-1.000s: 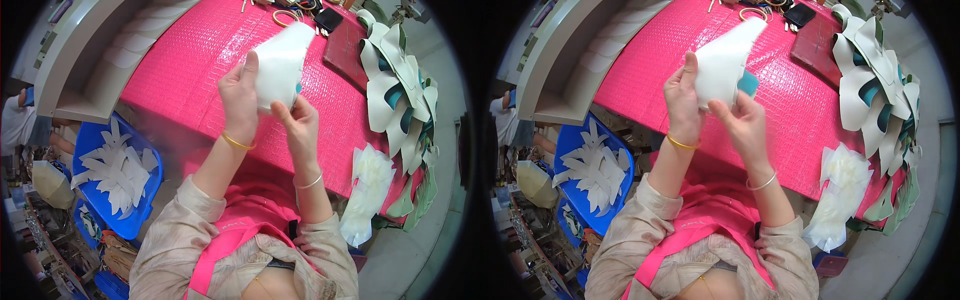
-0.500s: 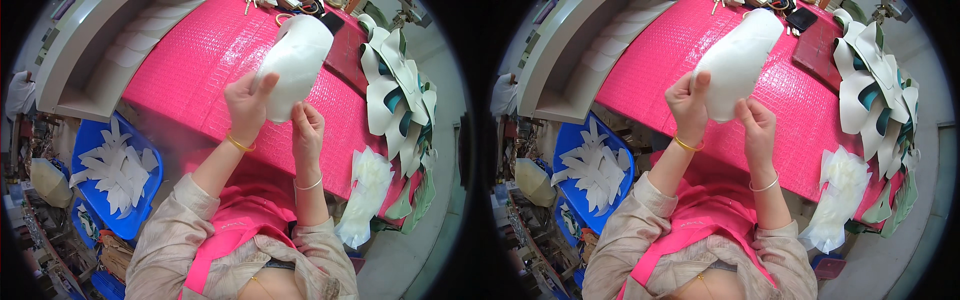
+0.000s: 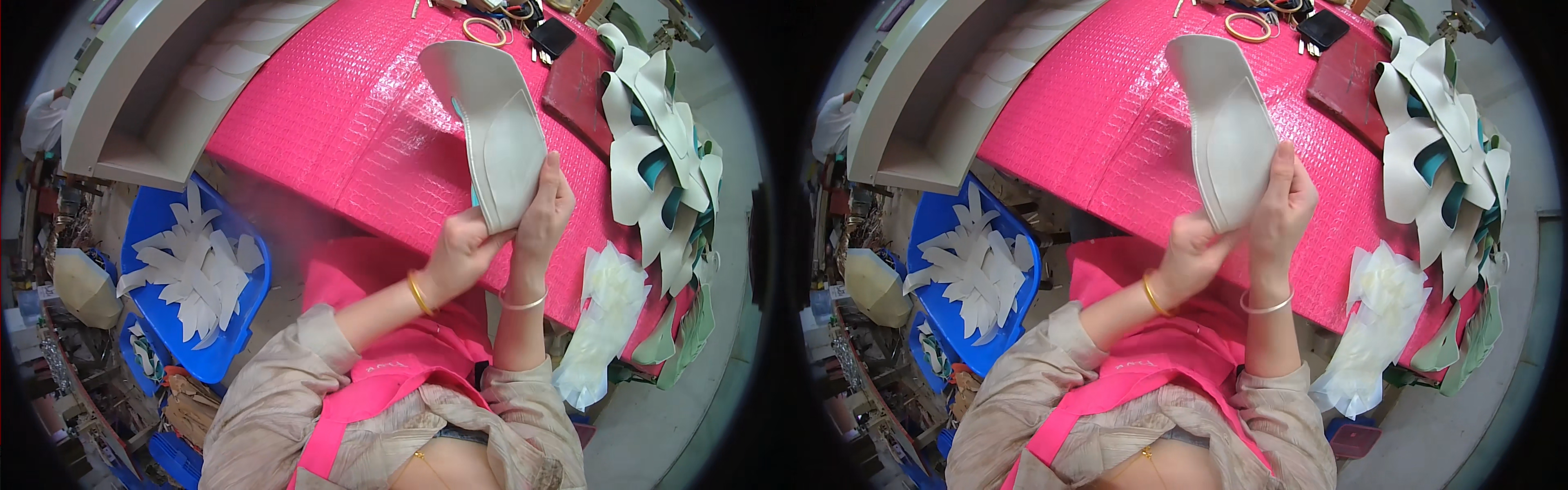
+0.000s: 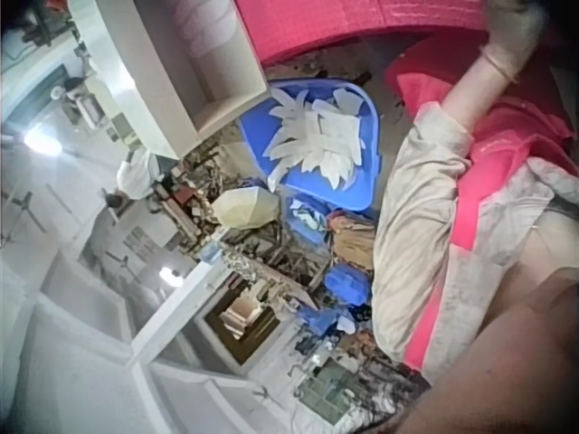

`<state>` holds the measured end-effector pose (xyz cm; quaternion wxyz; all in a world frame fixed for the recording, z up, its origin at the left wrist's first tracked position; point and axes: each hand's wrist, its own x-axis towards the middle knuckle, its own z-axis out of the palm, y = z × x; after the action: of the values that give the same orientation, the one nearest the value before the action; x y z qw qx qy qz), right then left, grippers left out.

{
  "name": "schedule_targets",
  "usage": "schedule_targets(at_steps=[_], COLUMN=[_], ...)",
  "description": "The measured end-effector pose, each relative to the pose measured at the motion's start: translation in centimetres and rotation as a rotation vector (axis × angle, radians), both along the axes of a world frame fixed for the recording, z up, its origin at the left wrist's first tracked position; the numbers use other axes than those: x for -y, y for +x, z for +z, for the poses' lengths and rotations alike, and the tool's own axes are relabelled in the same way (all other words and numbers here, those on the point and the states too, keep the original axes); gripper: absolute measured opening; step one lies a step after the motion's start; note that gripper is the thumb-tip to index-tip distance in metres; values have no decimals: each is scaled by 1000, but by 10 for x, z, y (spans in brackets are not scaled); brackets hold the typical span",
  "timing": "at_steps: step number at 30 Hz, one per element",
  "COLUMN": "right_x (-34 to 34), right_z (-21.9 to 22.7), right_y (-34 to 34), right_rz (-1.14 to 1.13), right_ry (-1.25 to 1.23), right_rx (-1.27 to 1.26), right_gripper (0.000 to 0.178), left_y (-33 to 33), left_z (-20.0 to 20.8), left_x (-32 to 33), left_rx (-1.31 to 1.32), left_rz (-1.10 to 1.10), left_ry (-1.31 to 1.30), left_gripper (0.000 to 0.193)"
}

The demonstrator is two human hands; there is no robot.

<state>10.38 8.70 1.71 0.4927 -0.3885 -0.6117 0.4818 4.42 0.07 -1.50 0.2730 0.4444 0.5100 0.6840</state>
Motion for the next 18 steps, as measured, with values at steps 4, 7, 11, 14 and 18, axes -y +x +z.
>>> schedule_targets(at_steps=[4, 7, 11, 14, 18], right_x=[-44, -59, -50, -39, -39], right_z=[-8, -8, -9, 1, -2], right_y=[1, 12, 16, 27, 35], right_rz=[23, 193, 195, 578, 763], right_ry=[-416, -564, -570, -574, -333], right_rx=[-62, -324, -575, -695, -338], right_gripper=[59, 63, 59, 43, 48], left_y=[4, -4, -19, -38, -77], left_z=[2, 2, 16, 24, 56], left_x=[-8, -17, -25, -34, -29], left_rx=[-24, 100, -131, 249, 440], left_rz=[-26, -153, -87, -256, -512], left_ry=[-68, -160, 1, 2, -109], left_gripper=[16, 17, 17, 17, 16])
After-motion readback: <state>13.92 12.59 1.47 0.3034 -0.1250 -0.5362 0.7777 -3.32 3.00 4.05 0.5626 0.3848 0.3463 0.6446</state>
